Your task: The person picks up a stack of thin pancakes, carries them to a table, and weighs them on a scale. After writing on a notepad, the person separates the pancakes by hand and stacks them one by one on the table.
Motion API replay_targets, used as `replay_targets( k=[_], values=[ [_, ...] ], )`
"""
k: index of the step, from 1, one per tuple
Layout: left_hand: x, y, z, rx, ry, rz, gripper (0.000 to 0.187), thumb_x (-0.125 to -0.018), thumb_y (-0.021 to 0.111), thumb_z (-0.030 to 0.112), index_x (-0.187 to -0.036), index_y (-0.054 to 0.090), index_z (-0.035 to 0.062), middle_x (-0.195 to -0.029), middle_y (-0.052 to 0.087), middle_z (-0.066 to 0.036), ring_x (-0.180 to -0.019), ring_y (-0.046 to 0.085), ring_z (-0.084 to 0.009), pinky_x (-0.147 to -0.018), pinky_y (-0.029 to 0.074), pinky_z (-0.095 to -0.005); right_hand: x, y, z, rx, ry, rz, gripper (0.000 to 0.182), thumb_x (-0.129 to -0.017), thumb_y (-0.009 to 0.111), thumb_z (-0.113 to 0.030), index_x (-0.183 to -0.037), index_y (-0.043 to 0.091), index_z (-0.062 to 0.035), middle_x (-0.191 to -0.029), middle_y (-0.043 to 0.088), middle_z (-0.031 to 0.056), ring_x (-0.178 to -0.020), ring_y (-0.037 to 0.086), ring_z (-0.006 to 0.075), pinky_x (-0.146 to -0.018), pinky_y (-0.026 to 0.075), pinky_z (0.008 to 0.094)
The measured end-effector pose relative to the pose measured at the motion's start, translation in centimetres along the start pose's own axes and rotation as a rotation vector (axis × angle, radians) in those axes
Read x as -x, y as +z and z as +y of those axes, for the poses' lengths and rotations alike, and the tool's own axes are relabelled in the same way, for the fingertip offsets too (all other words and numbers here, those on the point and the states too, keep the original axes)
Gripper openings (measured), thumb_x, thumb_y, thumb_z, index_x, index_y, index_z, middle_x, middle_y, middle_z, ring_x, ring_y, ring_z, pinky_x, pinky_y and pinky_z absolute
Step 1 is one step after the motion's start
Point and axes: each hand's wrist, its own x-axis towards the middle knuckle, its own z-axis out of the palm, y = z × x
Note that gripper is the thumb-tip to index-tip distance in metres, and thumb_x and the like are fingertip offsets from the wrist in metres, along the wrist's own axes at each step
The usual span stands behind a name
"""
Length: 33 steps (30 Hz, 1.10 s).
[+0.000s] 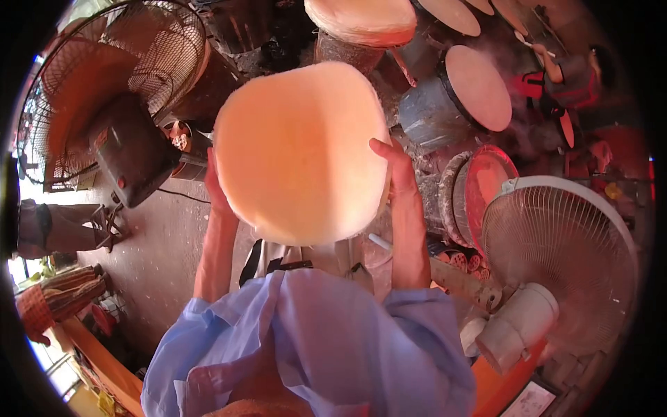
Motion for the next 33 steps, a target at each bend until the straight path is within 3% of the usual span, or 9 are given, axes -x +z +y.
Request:
replay_targets(
  k=[9, 12, 15, 18, 19, 23, 26, 28, 33],
  values=[
    [-13.6, 6.3, 2.1, 0.002, 0.096, -0.179, 0.05, -0.1, 0.033, 0.041, -0.131, 0.046, 0.0039, -0.122, 0.057, -0.008, -0.107, 0.057, -0.02, -0.093, 0.046, -0.0353, -11.1, -1.4, -9.7, -0.066, -0.065, 0.102, 0.048, -0.081, 0.058, -0.023, -0.117, 0.054, 0.0081, -0.105, 0.064, 0.0193, -0.089, 0.065, 0.0282, -0.08, 0.053, 0.0355],
    [-22.7, 10.9, 2.1, -0.336, 0.265, -0.003, 0.05, -0.1, 0.032, 0.041, -0.129, 0.048, 0.0039, -0.121, 0.057, -0.007, -0.106, 0.058, -0.0202, -0.092, 0.046, -0.0351, -19.4, -4.3, -17.4, -0.032, -0.067, 0.071, 0.044, -0.082, 0.058, -0.021, -0.115, 0.055, 0.0089, -0.104, 0.064, 0.0189, -0.091, 0.065, 0.0273, -0.081, 0.053, 0.0352],
    [-32.5, 13.6, 1.9, -0.283, 0.347, -0.007, 0.049, -0.1, 0.031, 0.042, -0.127, 0.049, 0.0053, -0.12, 0.058, -0.007, -0.105, 0.057, -0.0216, -0.092, 0.046, -0.0358, -28.0, -5.7, -24.3, 0.039, -0.272, -0.002, 0.038, -0.084, 0.057, -0.021, -0.11, 0.059, 0.0063, -0.097, 0.067, 0.015, -0.091, 0.065, 0.0251, -0.08, 0.053, 0.034],
    [-40.6, 16.5, 1.5, 0.039, 0.117, -0.383, 0.049, -0.099, 0.031, 0.044, -0.126, 0.051, 0.0071, -0.115, 0.06, -0.006, -0.105, 0.057, -0.0212, -0.09, 0.047, -0.036, -33.9, -7.8, -30.5, 0.065, -0.223, -0.094, 0.043, -0.085, 0.055, -0.024, -0.116, 0.056, 0.0052, -0.105, 0.065, 0.016, -0.094, 0.064, 0.0268, -0.084, 0.052, 0.0345],
    [-42.4, 18.5, 0.7, -0.225, 0.306, -0.142, 0.049, -0.099, 0.033, 0.045, -0.126, 0.051, 0.0081, -0.115, 0.06, -0.006, -0.105, 0.057, -0.0215, -0.09, 0.047, -0.0367, -35.6, -8.1, -31.8, 0.06, -0.223, -0.103, 0.045, -0.086, 0.053, -0.025, -0.119, 0.054, 0.0055, -0.109, 0.064, 0.0174, -0.095, 0.064, 0.0281, -0.085, 0.052, 0.0349],
    [-51.2, 13.4, -0.4, 0.011, 0.072, -0.456, 0.046, -0.098, 0.035, 0.042, -0.12, 0.053, 0.0064, -0.115, 0.06, -0.008, -0.103, 0.058, -0.0227, -0.09, 0.047, -0.0384, -43.3, -13.8, -32.8, 0.039, -0.127, -0.051, 0.043, -0.087, 0.054, -0.026, -0.117, 0.056, 0.0048, -0.109, 0.064, 0.0164, -0.095, 0.064, 0.0267, -0.086, 0.052, 0.0345],
    [-52.1, 10.9, -1.7, -0.25, -0.069, 0.409, 0.037, -0.099, 0.038, 0.032, -0.117, 0.053, 0.0038, -0.108, 0.061, -0.01, -0.1, 0.059, -0.0218, -0.087, 0.049, -0.0374, -50.5, -22.1, -29.5, 0.073, 0.002, 0.017, 0.04, -0.089, 0.056, -0.029, -0.113, 0.06, 0.0028, -0.108, 0.065, 0.0121, -0.097, 0.063, 0.0226, -0.086, 0.051, 0.0333],
    [-52.0, 5.8, -2.5, -0.333, 0.043, 0.308, 0.038, -0.098, 0.042, 0.033, -0.112, 0.055, -0.0008, -0.104, 0.062, -0.015, -0.098, 0.06, -0.0262, -0.086, 0.05, -0.0404, -50.5, -23.2, -26.7, 0.242, 0.019, 0.174, 0.04, -0.088, 0.058, -0.031, -0.112, 0.061, 0.0007, -0.108, 0.066, 0.009, -0.096, 0.063, 0.0196, -0.085, 0.05, 0.032],
    [-46.2, 3.8, -2.9, -0.355, 0.063, 0.501, 0.038, -0.099, 0.04, 0.033, -0.106, 0.057, -0.0009, -0.102, 0.064, -0.018, -0.096, 0.062, -0.0305, -0.087, 0.051, -0.0433, -45.4, -23.2, -22.3, 0.312, -0.189, 0.52, 0.046, -0.087, 0.061, -0.039, -0.113, 0.061, -0.0013, -0.105, 0.066, 0.006, -0.094, 0.062, 0.0169, -0.079, 0.048, 0.0289]
  ],
)
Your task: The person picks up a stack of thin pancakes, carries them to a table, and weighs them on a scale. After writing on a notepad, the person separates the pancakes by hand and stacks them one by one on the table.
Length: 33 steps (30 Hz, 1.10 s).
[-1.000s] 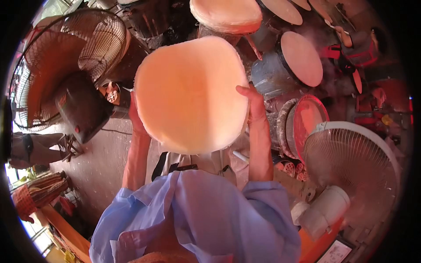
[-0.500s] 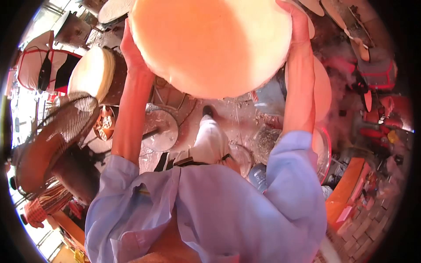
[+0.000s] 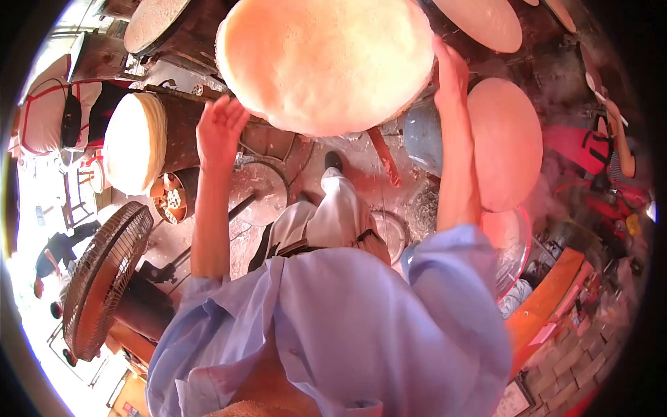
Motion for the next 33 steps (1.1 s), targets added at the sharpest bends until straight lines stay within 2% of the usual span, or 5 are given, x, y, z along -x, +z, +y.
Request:
replay_targets(
  k=[5, 7, 11, 26, 33],
  values=[
    [4.4, -5.8, -5.1, 0.039, -0.385, -0.151, 0.043, -0.099, 0.038, 0.037, -0.103, 0.059, -0.0002, -0.1, 0.065, -0.02, -0.1, 0.062, -0.0329, -0.092, 0.048, -0.0455, 11.0, -2.0, 8.4, 0.809, 0.013, 0.005, 0.048, -0.092, 0.053, -0.043, -0.111, 0.062, 0.0002, -0.098, 0.064, 0.0065, -0.09, 0.059, 0.0133, -0.073, 0.047, 0.0289],
    [5.8, -4.4, -6.9, 0.048, -0.515, -0.328, 0.046, -0.099, 0.036, 0.038, -0.109, 0.058, -0.001, -0.105, 0.064, -0.021, -0.104, 0.06, -0.0339, -0.094, 0.047, -0.0458, 14.2, -1.5, 9.7, 0.289, 0.435, -0.219, 0.049, -0.093, 0.049, -0.043, -0.112, 0.061, 0.0004, -0.091, 0.064, 0.0083, -0.077, 0.059, 0.0128, -0.068, 0.048, 0.031],
    [7.4, -0.7, -8.6, -0.027, -0.62, -0.528, 0.049, -0.099, 0.034, 0.038, -0.122, 0.05, -0.002, -0.115, 0.06, -0.021, -0.11, 0.057, -0.035, -0.098, 0.044, -0.0459, 16.2, -0.9, 9.0, 0.471, 0.316, -0.156, 0.038, -0.092, 0.053, -0.031, -0.11, 0.06, 0.0017, -0.077, 0.062, 0.0079, -0.061, 0.057, 0.0141, -0.057, 0.047, 0.0293],
    [5.5, 4.9, -9.4, 0.534, -0.315, -0.414, 0.115, -0.068, 0.069, 0.065, -0.145, 0.012, 0.0026, -0.151, 0.017, -0.018, -0.139, 0.017, -0.0365, -0.114, 0.016, -0.0526, 18.3, -0.2, -0.7, 0.536, 0.148, -0.263, 0.03, -0.085, 0.062, -0.014, -0.109, 0.061, 0.0038, -0.069, 0.06, 0.005, -0.058, 0.054, 0.0089, -0.048, 0.044, 0.026],
    [4.5, 5.6, -7.7, 0.558, -0.276, -0.253, 0.11, -0.067, 0.071, 0.064, -0.141, 0.022, -0.0001, -0.145, 0.029, -0.017, -0.136, 0.025, -0.0383, -0.114, 0.012, -0.0547, 15.5, -1.9, 8.9, 0.73, -0.022, -0.101, 0.026, -0.084, 0.064, -0.02, -0.104, 0.066, -0.0034, -0.079, 0.067, 0.0119, -0.073, 0.064, 0.0194, -0.067, 0.05, 0.0331]
  ],
)
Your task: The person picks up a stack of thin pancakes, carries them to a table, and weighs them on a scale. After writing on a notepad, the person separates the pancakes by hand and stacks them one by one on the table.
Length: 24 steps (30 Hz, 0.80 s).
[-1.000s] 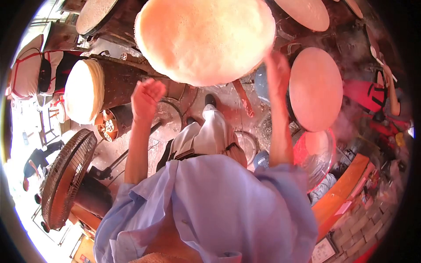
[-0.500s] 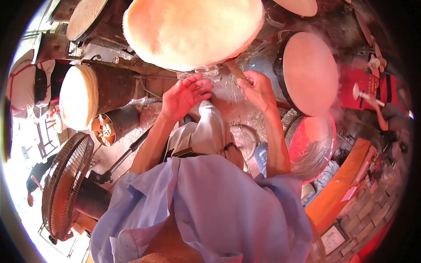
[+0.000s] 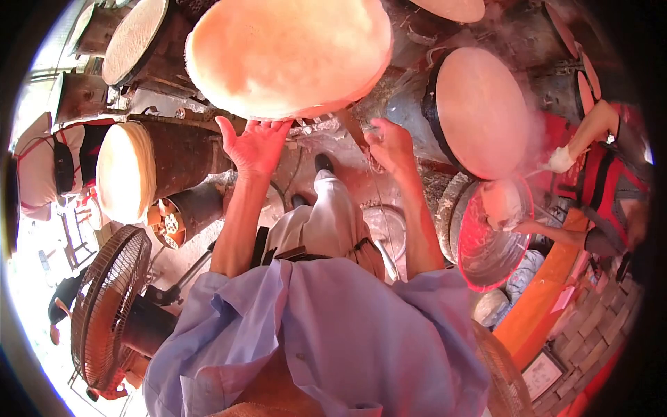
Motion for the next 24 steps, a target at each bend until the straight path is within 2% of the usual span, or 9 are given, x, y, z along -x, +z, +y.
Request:
replay_targets(
  k=[2, 3, 6, 7, 10, 11, 18, 19, 24],
  values=[
    [0.1, 0.7, 0.1, -0.013, -0.01, -0.017, 0.107, -0.068, 0.07, 0.064, -0.139, 0.025, -0.0008, -0.143, 0.033, -0.018, -0.134, 0.028, -0.0389, -0.113, 0.014, -0.0557, -0.5, 1.4, 0.2, -0.147, -0.102, 0.29, 0.024, -0.085, 0.063, -0.021, -0.099, 0.066, -0.003, -0.081, 0.068, 0.0107, -0.076, 0.065, 0.0213, -0.07, 0.05, 0.0325],
    [0.3, 1.1, 0.2, -0.021, -0.017, -0.021, 0.105, -0.068, 0.07, 0.064, -0.138, 0.026, -0.0011, -0.141, 0.035, -0.019, -0.133, 0.029, -0.0393, -0.112, 0.015, -0.0561, -1.1, 0.8, -0.2, -0.232, -0.004, 0.184, 0.039, -0.09, 0.057, -0.034, -0.104, 0.061, 0.0017, -0.089, 0.067, 0.0171, -0.082, 0.066, 0.0267, -0.074, 0.052, 0.0347],
    [-0.1, 2.7, 0.7, -0.024, 0.006, 0.002, 0.106, -0.069, 0.068, 0.065, -0.139, 0.025, -0.0017, -0.143, 0.033, -0.019, -0.133, 0.029, -0.0401, -0.111, 0.017, -0.0572, -3.2, 0.2, -2.8, -1.054, 0.429, -0.061, 0.06, -0.093, 0.046, -0.048, -0.117, 0.05, 0.0073, -0.095, 0.064, 0.0247, -0.086, 0.065, 0.0349, -0.079, 0.053, 0.0418],
    [-0.5, 2.9, 1.1, -0.026, -0.006, -0.057, 0.106, -0.07, 0.068, 0.065, -0.14, 0.024, -0.0006, -0.144, 0.032, -0.019, -0.133, 0.029, -0.0398, -0.111, 0.018, -0.0576, -4.3, 0.3, -2.5, -1.264, 0.443, -0.187, 0.076, -0.093, 0.038, -0.057, -0.124, 0.037, 0.013, -0.107, 0.057, 0.0317, -0.097, 0.06, 0.0415, -0.089, 0.049, 0.05],
    [-1.5, 3.3, 1.9, -0.034, -0.03, -0.193, 0.105, -0.071, 0.065, 0.066, -0.143, 0.022, 0.0034, -0.147, 0.029, -0.017, -0.134, 0.028, -0.0388, -0.11, 0.02, -0.0584, -6.7, 1.2, -3.7, -1.609, 0.463, -0.24, 0.076, -0.093, 0.039, -0.055, -0.124, 0.036, 0.0146, -0.118, 0.051, 0.0318, -0.112, 0.051, 0.0422, -0.1, 0.04, 0.0523],
    [-1.7, 3.3, 2.0, -0.035, -0.03, -0.215, 0.104, -0.072, 0.064, 0.066, -0.144, 0.021, 0.005, -0.148, 0.028, -0.017, -0.135, 0.028, -0.0383, -0.109, 0.021, -0.0585, -7.1, 1.3, -4.2, -1.682, 0.431, -0.25, 0.079, -0.092, 0.043, -0.055, -0.125, 0.034, 0.0159, -0.132, 0.04, 0.0313, -0.127, 0.038, 0.04, -0.108, 0.03, 0.0511],
    [-2.4, 2.7, 3.4, -0.104, -0.053, -0.207, 0.094, -0.077, 0.058, 0.067, -0.143, 0.028, 0.0076, -0.147, 0.032, -0.014, -0.135, 0.028, -0.0351, -0.108, 0.024, -0.0572, -8.5, 2.3, -5.7, -1.831, 0.377, -0.035, 0.085, -0.085, 0.052, -0.057, -0.134, 0.031, 0.0089, -0.143, 0.033, 0.0211, -0.133, 0.03, 0.0349, -0.11, 0.024, 0.0521],
    [-2.7, 2.3, 3.6, -0.091, -0.031, -0.194, 0.093, -0.077, 0.058, 0.067, -0.143, 0.029, 0.0072, -0.147, 0.032, -0.014, -0.135, 0.029, -0.0344, -0.109, 0.024, -0.0561, -8.5, 2.1, -5.9, -1.794, 0.334, -0.059, 0.085, -0.084, 0.05, -0.06, -0.138, 0.031, 0.0018, -0.146, 0.032, 0.0173, -0.134, 0.029, 0.0339, -0.11, 0.022, 0.0532],
    [-4.5, 1.6, 4.8, -0.05, 0.087, -0.192, 0.095, -0.08, 0.055, 0.066, -0.144, 0.024, 0.0029, -0.15, 0.027, -0.014, -0.137, 0.026, -0.0325, -0.113, 0.018, -0.048, -9.5, 0.3, -7.4, -1.717, 0.357, -0.135, 0.077, -0.088, 0.036, -0.064, -0.144, 0.029, -0.0105, -0.15, 0.028, 0.0114, -0.137, 0.026, 0.0337, -0.108, 0.023, 0.0547]
  ],
)
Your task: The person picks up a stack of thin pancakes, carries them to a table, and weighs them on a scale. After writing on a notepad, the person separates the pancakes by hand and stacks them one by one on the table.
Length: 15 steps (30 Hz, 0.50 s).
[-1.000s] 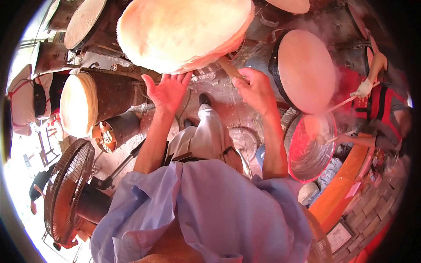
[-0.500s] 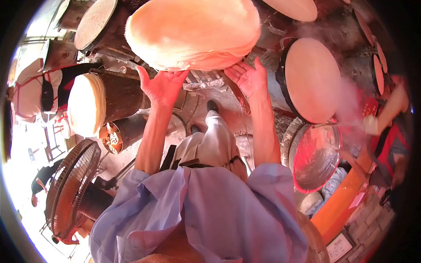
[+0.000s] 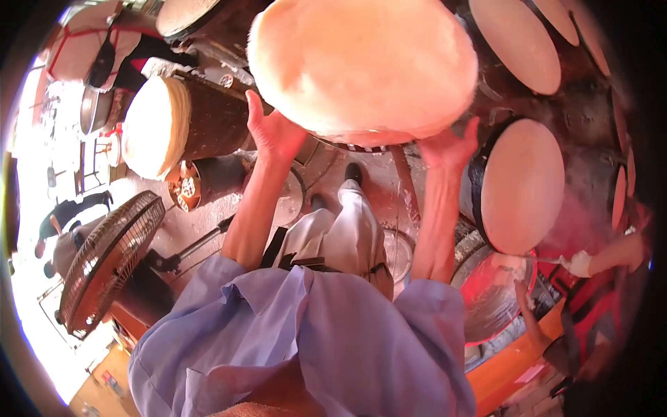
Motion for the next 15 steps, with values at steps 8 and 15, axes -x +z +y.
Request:
replay_targets(
  k=[8, 15],
  values=[
    [-2.0, 0.3, 3.1, -0.085, 0.041, 0.057, 0.076, -0.088, 0.043, 0.063, -0.137, 0.038, 0.0047, -0.138, 0.045, -0.015, -0.126, 0.041, -0.034, -0.107, 0.031, -0.0499, -2.3, -0.9, -2.4, 0.337, -0.038, -0.152, 0.075, -0.086, 0.045, -0.062, -0.142, 0.035, -0.0136, -0.147, 0.036, 0.0077, -0.131, 0.039, 0.0314, -0.101, 0.038, 0.0539],
    [-2.6, -0.3, 5.7, -0.18, 0.015, -0.043, 0.084, -0.082, 0.049, 0.067, -0.131, 0.047, -0.0025, -0.129, 0.055, -0.014, -0.122, 0.048, -0.0259, -0.105, 0.033, -0.039, -1.3, 1.8, -2.0, 0.655, -0.335, 0.043, 0.076, -0.091, 0.028, -0.065, -0.142, 0.034, -0.0079, -0.144, 0.038, 0.0121, -0.131, 0.037, 0.0332, -0.107, 0.034, 0.0478]
  ],
)
